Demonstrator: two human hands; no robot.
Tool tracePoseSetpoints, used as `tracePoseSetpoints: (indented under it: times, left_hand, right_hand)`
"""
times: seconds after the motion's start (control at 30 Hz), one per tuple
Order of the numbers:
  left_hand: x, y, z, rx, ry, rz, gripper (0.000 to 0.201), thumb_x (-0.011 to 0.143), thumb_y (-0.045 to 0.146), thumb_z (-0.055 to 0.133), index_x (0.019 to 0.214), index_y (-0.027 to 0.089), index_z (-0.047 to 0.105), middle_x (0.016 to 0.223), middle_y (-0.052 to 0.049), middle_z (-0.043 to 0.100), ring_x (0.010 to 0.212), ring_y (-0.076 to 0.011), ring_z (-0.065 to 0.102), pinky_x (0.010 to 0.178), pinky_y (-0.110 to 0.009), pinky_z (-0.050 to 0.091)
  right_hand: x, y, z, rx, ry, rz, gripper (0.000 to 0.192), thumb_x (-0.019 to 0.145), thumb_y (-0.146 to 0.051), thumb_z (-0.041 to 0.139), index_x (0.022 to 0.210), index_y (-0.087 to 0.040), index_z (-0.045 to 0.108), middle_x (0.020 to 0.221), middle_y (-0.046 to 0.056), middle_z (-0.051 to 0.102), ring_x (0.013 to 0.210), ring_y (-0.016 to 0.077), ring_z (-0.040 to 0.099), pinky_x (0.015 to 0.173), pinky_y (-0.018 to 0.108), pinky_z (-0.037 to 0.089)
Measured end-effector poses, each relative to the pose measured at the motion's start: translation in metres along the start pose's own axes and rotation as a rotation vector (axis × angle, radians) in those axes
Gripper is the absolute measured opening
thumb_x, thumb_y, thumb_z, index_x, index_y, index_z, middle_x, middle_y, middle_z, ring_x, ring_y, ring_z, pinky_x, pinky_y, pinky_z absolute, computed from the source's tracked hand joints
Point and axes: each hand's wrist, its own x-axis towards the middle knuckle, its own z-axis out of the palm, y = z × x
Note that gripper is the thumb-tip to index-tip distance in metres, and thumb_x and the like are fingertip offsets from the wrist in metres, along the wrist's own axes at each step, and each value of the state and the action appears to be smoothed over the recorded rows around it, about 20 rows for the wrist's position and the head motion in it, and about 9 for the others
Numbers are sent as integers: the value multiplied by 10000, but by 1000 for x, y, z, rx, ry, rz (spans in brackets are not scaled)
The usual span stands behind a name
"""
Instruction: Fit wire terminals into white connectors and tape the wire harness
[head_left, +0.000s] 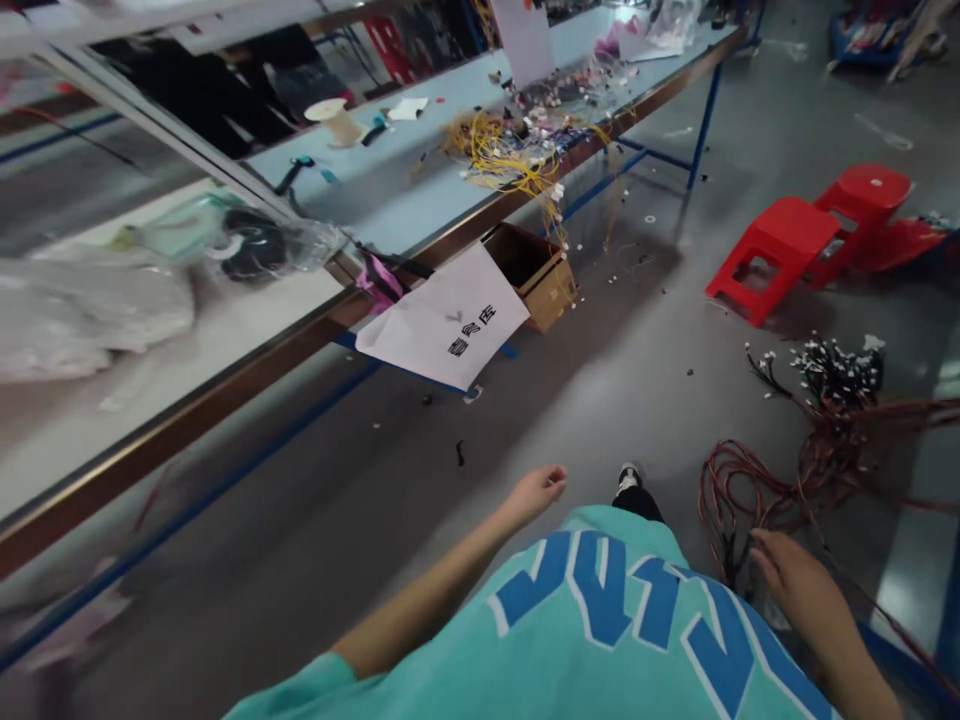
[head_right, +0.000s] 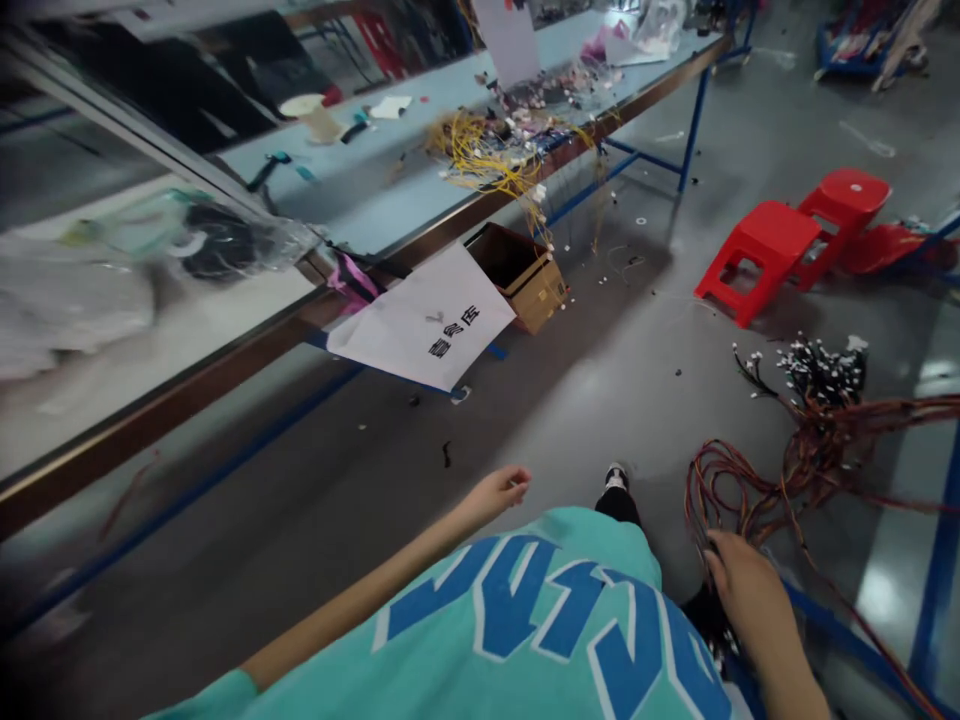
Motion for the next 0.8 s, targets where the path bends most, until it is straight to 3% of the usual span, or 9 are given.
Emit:
tracePoseSetpoints:
  times: [0.17,0.3,0.43,0.57,0.67,0.8]
  left_hand:
    - [50,39,-51,-28,43,-75,90,735,193,457,787,179,529,698,9,576,582,-124,562,574,-235,437]
    - [91,60,-84,55,-1,-97,123,770,181,434,811,168,549,667,10,575,570,-121,558,574,-229,437]
    - [151,88,-117,131,-55,-48,147,763,152,471,838,171,595,734,0,624,635,-129,581,614,-230,442]
    - [203,119,-161,184,-43,-5,156,745,137,519,849,166,630,882,-34,661,797,-161,600,731,-247,437]
    - [220,128,-194,207,-17,-9,191,759,144,523,906,177,640,961,-37,667,876,-164,590,774,-240,425]
    - [213,120,-220,245,18,-58,219,781,153,508,954,181,640,976,-41,673,878,-159,588,759,-232,426]
  right_hand:
    - [115,-16,-61,-16,-40,-75,443,846,-353,331,1012,-154,690,1016,146,711,905,250,689,791,372,545]
    - [176,-31,-89,36,-49,-77,473,834,-415,324,984,-155,690,1028,153,711,939,259,682,832,375,536]
    - [212,-37,-91,87,1,3,492,801,-493,362,979,-163,680,1044,151,709,977,279,672,877,397,527]
    - [245,-44,-76,147,-25,29,496,790,-532,371,945,-172,675,986,151,721,930,277,687,846,384,548]
    - [274,-53,-66,216,-106,-28,480,799,-523,369,954,-186,673,1015,138,715,955,267,682,862,377,547]
    - [312,-70,-74,223,-158,-68,446,794,-531,395,954,-221,674,1020,112,720,946,265,689,811,371,570]
